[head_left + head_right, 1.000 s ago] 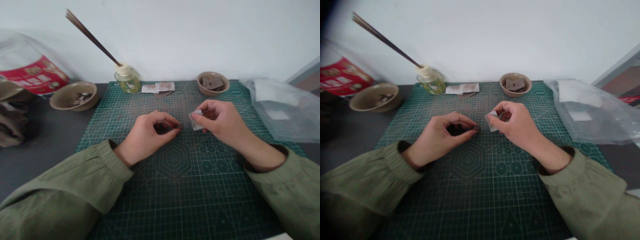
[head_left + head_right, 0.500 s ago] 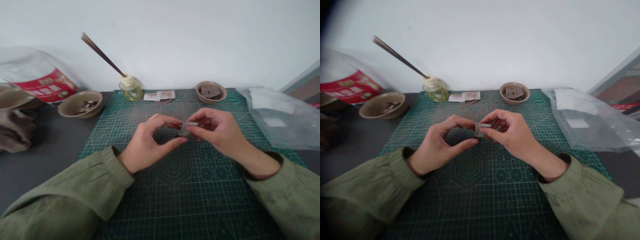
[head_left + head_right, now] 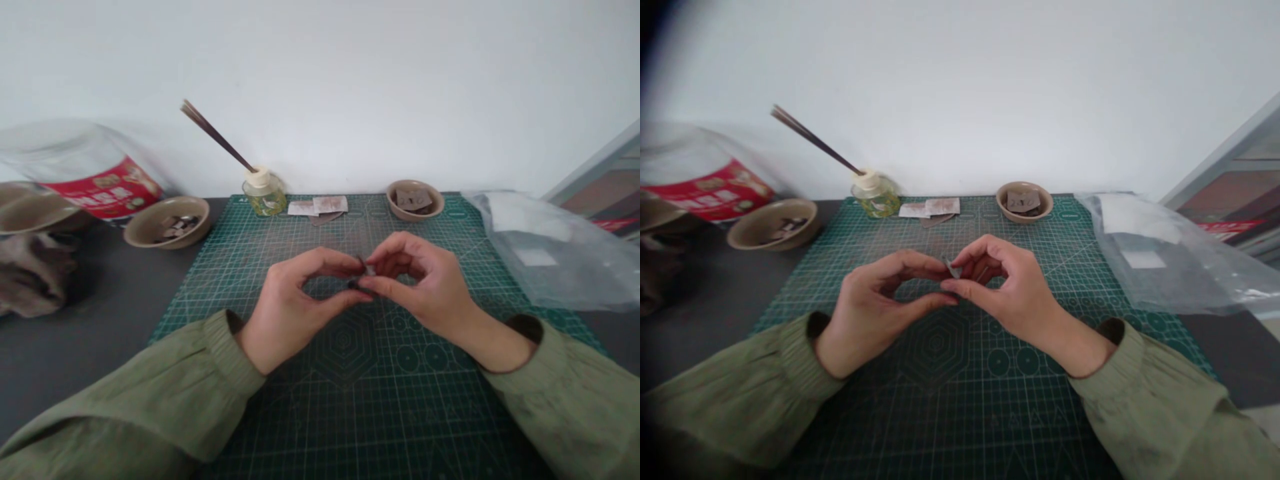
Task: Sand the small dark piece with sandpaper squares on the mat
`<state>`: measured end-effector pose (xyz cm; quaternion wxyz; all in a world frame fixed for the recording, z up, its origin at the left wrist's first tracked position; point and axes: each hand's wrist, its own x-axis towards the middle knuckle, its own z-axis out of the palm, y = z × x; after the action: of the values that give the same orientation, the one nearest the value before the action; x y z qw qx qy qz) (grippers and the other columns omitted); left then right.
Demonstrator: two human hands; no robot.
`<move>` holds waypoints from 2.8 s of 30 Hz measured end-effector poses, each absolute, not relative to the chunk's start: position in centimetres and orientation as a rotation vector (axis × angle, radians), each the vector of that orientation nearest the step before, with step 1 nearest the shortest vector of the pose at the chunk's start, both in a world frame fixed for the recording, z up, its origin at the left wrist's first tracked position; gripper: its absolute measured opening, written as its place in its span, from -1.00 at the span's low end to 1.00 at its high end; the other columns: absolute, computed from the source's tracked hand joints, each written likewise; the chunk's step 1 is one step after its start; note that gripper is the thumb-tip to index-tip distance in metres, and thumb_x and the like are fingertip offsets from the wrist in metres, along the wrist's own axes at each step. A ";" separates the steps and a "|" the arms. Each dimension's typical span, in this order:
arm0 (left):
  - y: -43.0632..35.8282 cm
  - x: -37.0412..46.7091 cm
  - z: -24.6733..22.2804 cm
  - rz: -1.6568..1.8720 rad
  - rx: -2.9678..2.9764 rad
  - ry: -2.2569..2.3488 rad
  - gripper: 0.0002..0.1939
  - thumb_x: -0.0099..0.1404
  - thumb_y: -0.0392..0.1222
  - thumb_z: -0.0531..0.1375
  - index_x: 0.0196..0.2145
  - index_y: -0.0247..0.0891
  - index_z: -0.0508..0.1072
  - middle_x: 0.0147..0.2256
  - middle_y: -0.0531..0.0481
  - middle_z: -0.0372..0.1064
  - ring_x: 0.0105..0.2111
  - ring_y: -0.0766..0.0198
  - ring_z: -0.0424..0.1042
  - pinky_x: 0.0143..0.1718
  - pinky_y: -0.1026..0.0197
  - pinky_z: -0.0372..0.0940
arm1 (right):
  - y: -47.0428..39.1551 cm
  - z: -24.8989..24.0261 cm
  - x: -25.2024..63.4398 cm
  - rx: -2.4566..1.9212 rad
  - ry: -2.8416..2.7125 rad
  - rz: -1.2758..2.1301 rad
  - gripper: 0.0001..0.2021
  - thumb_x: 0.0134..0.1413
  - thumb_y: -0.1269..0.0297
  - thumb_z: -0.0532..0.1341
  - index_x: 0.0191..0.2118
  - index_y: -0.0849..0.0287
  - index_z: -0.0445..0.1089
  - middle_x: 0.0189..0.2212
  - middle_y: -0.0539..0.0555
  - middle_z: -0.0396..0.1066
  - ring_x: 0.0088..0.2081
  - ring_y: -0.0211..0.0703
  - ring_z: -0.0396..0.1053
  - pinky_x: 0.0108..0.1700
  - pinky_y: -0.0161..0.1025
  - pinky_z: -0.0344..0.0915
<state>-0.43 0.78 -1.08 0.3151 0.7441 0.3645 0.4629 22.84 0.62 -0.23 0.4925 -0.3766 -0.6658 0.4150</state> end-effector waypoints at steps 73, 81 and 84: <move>1.7 -0.5 -0.3 1.064 1.552 0.853 -0.81 0.53 -0.10 0.41 -0.12 -0.29 0.69 -0.25 -0.05 0.70 -0.28 0.27 0.60 -0.21 0.29 0.45 | 1.7 -0.5 23.4 -1.008 -1.252 1.186 -0.68 -0.04 0.22 0.69 -0.20 0.17 0.70 -0.38 0.04 0.67 -0.44 -0.22 0.53 -0.48 -0.36 0.47; 1.8 -0.5 -0.4 1.133 1.587 0.875 -0.90 0.51 -0.19 0.41 -0.15 -0.27 0.70 -0.32 0.00 0.70 -0.39 0.32 0.58 -0.35 0.34 0.41 | 1.6 -0.4 23.3 -1.013 -1.278 1.210 -0.68 -0.02 0.18 0.68 -0.19 0.16 0.68 -0.39 0.04 0.67 -0.42 -0.20 0.55 -0.49 -0.36 0.44; 1.7 -0.4 -0.4 1.157 1.608 0.885 -0.91 0.51 -0.25 0.38 -0.21 -0.26 0.69 -0.37 0.03 0.67 -0.41 0.33 0.57 -0.38 0.35 0.39 | 1.6 -0.3 23.3 -1.019 -1.309 1.208 -0.67 0.02 0.15 0.67 -0.17 0.16 0.68 -0.38 0.05 0.66 -0.40 -0.19 0.57 -0.48 -0.35 0.45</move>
<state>-0.36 1.75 -0.40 0.4671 0.6553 0.3609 0.4713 23.34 1.62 -0.32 0.5182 -0.4247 -0.5455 0.5034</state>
